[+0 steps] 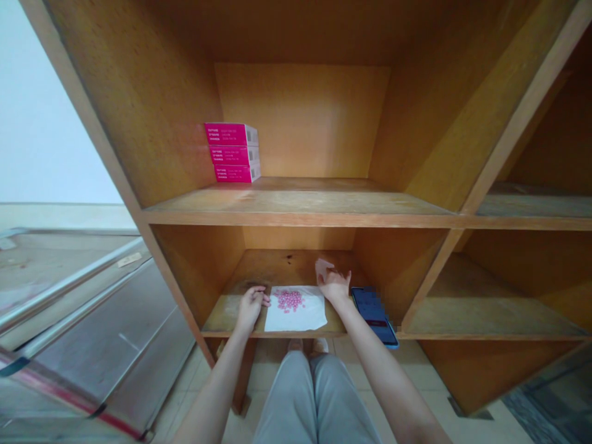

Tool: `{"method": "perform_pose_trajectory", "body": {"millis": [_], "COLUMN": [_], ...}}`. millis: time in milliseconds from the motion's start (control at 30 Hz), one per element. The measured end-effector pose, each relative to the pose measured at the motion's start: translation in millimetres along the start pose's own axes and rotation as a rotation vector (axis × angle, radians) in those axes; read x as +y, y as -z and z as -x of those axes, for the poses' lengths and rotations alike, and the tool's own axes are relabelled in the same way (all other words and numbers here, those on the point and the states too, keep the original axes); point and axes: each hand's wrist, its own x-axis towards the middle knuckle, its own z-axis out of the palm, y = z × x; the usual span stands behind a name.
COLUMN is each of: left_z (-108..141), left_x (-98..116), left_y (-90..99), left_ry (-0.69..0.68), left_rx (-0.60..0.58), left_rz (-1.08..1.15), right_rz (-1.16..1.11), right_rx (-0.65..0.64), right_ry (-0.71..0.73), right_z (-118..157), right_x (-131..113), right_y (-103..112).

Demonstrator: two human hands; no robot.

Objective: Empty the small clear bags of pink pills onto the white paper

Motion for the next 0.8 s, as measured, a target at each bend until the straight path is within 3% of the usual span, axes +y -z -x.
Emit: {"method": "perform_pose_trajectory", "body": {"millis": [333, 633, 800], "left_z": [1, 1, 3], "left_x": [2, 2, 4], "left_y": [0.2, 0.1, -0.8], "left_ry": [-0.003, 0.002, 0.001], "left_rx": [-0.014, -0.007, 0.025], "left_rz": [0.008, -0.008, 0.010], "right_rz": [0.041, 0.028, -0.163], "right_rx": [-0.038, 0.081, 0.219], "right_ry": [-0.024, -0.043, -0.036], "right_z": [-4, -7, -4], "right_x": [-6, -7, -5], "right_y": [8, 35, 53]}}
